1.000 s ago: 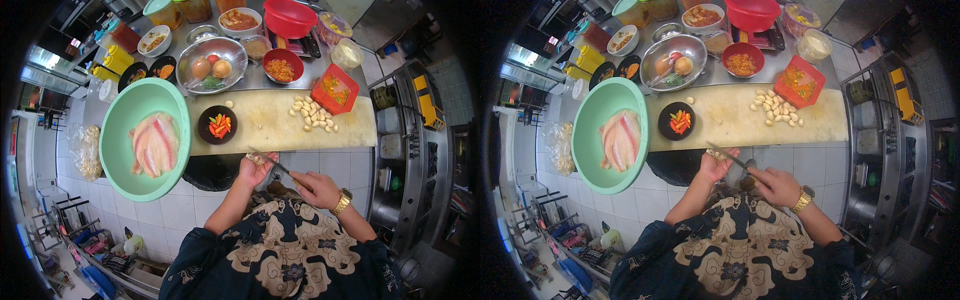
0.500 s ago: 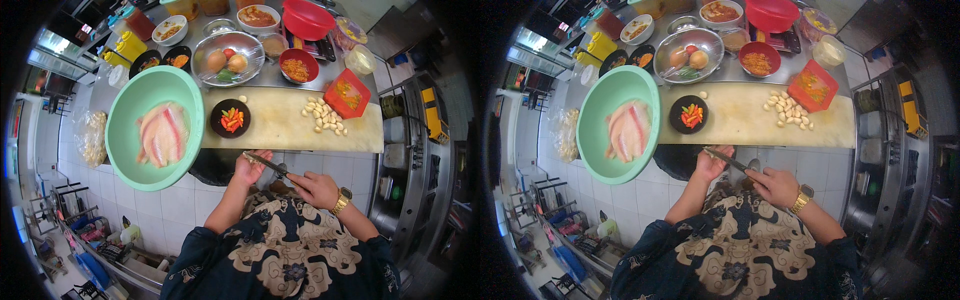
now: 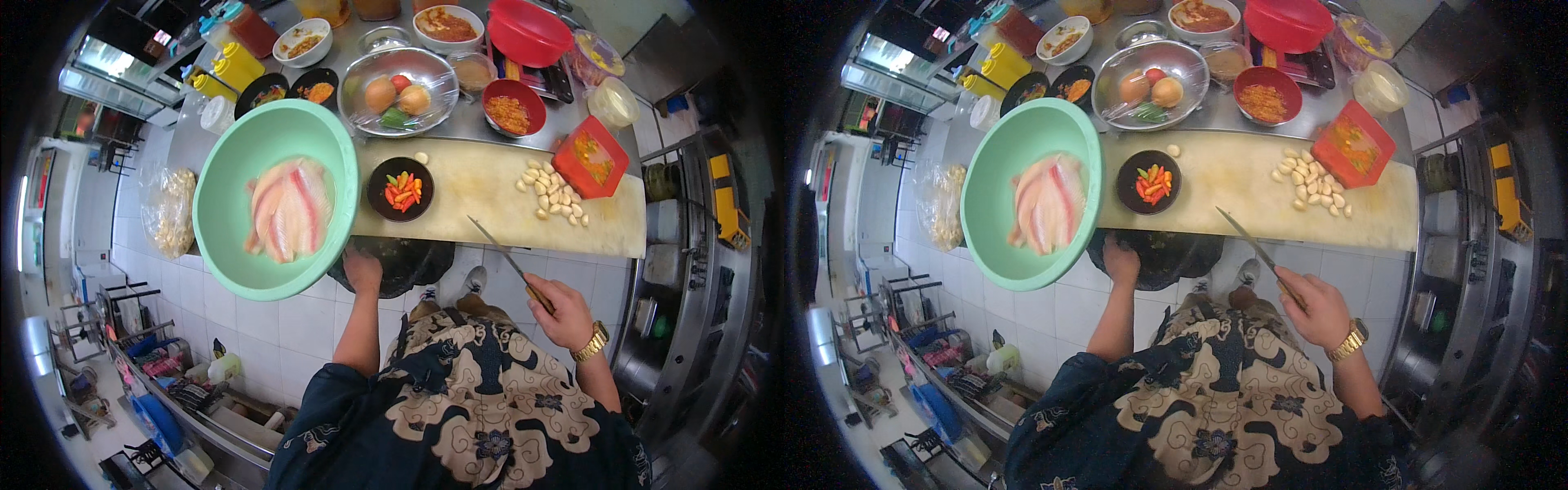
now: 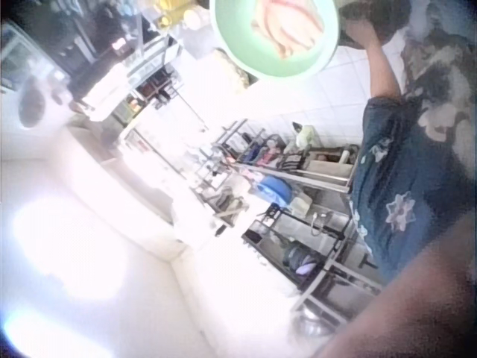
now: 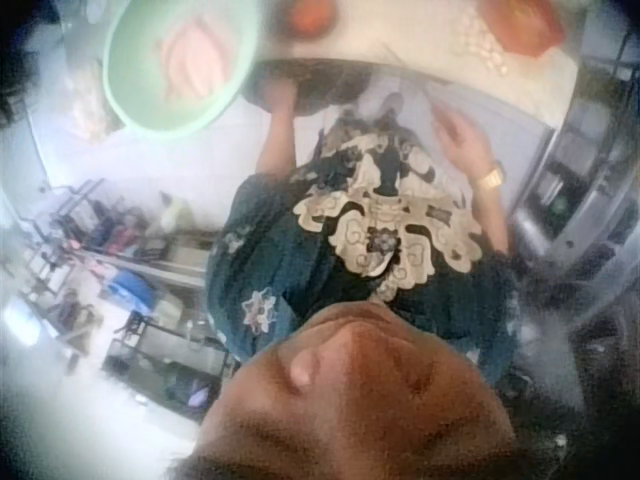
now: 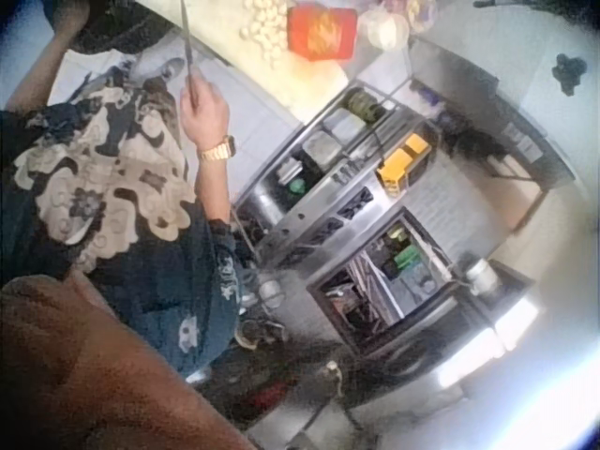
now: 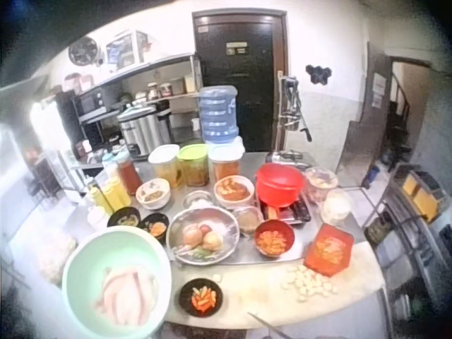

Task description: The person uses a knife to slice garlic cloves on a cutting board, then gathers the pieces and places them into a metal bowl on a scale. The person repeats the slicing and weighing process with additional garlic cloves.

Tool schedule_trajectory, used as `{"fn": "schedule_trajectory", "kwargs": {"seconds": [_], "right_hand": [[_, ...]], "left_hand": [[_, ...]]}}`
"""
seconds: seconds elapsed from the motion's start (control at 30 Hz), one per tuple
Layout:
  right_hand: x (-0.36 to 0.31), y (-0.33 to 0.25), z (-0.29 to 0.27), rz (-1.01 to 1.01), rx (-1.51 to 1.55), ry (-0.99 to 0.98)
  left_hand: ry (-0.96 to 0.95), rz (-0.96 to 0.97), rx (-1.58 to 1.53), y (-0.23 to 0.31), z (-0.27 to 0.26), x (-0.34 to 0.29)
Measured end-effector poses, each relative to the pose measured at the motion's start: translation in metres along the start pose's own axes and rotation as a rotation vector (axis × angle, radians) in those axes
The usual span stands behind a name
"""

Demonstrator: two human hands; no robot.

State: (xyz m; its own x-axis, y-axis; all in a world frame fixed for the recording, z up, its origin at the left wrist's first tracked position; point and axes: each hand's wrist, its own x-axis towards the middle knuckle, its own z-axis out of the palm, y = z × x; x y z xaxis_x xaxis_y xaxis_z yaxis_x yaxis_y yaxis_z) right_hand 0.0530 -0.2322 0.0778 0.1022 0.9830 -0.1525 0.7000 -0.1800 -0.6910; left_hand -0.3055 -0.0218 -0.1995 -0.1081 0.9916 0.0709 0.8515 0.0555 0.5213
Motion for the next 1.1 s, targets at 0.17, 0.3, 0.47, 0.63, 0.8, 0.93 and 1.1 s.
{"fn": "schedule_trajectory", "kwargs": {"seconds": [0.17,0.3,0.47,0.63,0.8,0.93,1.1], "right_hand": [[-0.013,0.005,-0.005,0.094,0.017,0.007],[-0.014,0.019,-0.004,0.043,0.053,0.064],[-0.016,0.03,-0.005,0.015,0.072,0.113],[-0.021,0.032,-0.008,0.082,0.111,0.072],[-0.025,0.038,-0.012,0.084,0.077,0.091],[-0.029,0.046,-0.014,0.107,0.12,0.145],[-0.036,0.053,-0.017,0.116,0.177,0.201]], "left_hand": [[-0.609,0.096,0.075,0.148,-0.101,-0.008],[-0.628,0.283,-0.386,0.237,-0.109,-0.02],[-0.2,0.485,-0.197,0.261,-0.056,-0.014],[-0.187,0.302,-0.024,0.292,-0.031,0.017],[-0.16,0.291,-0.001,0.301,-0.025,0.033],[-0.151,0.333,-0.051,0.299,-0.03,0.041],[-0.082,0.433,-0.051,0.299,-0.031,0.045]]}}
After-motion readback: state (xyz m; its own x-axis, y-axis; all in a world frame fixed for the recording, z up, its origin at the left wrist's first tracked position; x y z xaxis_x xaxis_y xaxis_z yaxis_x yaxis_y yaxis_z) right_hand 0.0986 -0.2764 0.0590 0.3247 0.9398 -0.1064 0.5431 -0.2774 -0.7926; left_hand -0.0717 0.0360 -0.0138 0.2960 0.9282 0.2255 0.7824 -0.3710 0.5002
